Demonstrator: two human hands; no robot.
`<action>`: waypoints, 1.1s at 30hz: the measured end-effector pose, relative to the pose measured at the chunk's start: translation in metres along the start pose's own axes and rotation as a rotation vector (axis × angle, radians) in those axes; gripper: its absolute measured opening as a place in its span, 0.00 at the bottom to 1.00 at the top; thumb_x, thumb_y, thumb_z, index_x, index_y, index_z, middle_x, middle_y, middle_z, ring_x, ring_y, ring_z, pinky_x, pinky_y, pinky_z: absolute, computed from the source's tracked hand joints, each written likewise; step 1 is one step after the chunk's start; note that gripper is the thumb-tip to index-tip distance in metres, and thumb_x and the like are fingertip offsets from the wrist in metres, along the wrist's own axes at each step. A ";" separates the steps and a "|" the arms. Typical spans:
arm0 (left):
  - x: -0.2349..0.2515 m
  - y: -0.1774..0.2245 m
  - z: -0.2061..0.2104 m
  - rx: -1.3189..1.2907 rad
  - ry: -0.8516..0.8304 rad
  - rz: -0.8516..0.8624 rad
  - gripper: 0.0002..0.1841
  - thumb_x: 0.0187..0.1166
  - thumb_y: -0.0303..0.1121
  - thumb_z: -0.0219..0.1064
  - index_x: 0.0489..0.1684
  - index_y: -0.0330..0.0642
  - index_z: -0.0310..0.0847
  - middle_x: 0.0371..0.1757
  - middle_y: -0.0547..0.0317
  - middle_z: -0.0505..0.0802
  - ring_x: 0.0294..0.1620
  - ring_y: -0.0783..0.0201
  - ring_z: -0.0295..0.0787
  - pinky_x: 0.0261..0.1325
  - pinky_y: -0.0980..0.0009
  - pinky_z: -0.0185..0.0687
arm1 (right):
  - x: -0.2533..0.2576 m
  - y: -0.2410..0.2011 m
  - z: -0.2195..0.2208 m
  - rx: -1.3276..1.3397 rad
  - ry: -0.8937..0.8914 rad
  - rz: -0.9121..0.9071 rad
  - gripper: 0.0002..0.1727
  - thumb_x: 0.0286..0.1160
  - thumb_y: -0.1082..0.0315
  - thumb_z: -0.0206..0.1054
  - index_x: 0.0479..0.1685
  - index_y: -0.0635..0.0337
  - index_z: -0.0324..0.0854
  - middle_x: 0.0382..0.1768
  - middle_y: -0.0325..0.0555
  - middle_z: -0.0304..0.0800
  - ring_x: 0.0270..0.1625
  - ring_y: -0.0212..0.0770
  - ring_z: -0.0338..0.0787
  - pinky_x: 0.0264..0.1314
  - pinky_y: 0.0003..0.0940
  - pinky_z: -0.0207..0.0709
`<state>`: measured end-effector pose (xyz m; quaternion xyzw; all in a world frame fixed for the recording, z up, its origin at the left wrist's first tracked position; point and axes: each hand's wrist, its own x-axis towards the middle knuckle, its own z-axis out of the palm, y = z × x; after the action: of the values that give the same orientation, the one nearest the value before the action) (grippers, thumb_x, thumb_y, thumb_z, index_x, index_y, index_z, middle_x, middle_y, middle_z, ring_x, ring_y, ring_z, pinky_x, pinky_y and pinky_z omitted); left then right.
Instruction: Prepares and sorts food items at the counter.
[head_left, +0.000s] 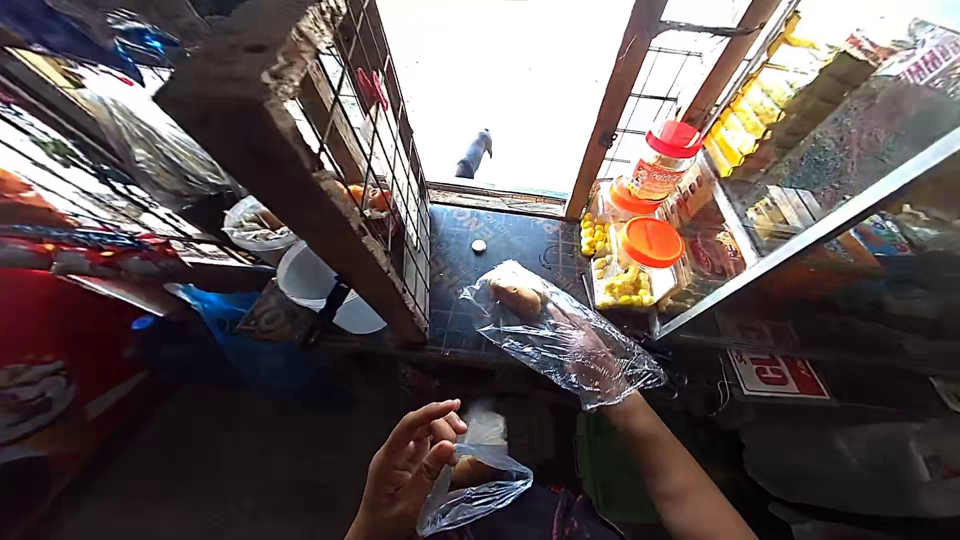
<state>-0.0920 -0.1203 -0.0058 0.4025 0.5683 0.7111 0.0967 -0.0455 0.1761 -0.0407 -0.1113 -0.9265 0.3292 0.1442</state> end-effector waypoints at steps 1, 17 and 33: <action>0.003 0.001 0.004 -0.001 0.005 0.009 0.21 0.86 0.42 0.65 0.77 0.65 0.77 0.48 0.74 0.94 0.58 0.69 0.90 0.81 0.60 0.76 | 0.015 -0.008 -0.002 -0.068 -0.035 -0.006 0.24 0.85 0.66 0.59 0.77 0.66 0.77 0.74 0.60 0.82 0.79 0.53 0.79 0.84 0.49 0.68; 0.056 -0.026 0.010 -0.340 0.153 -0.707 0.10 0.90 0.30 0.49 0.57 0.46 0.76 0.18 0.75 0.72 0.10 0.80 0.60 0.13 0.84 0.58 | -0.003 -0.024 0.011 0.253 0.370 -0.206 0.38 0.56 0.61 0.86 0.69 0.68 0.79 0.67 0.59 0.85 0.71 0.42 0.85 0.78 0.35 0.78; 0.059 -0.048 0.020 0.088 -0.295 -0.254 0.36 0.68 0.53 0.79 0.65 0.31 0.77 0.51 0.55 0.94 0.54 0.76 0.91 0.61 0.76 0.87 | -0.087 -0.062 0.018 0.045 0.279 -0.296 0.36 0.65 0.53 0.80 0.75 0.47 0.71 0.68 0.44 0.81 0.75 0.34 0.80 0.79 0.29 0.75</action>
<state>-0.1327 -0.0540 -0.0203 0.4311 0.6247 0.6011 0.2503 0.0222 0.0920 -0.0310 -0.0153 -0.8962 0.3064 0.3204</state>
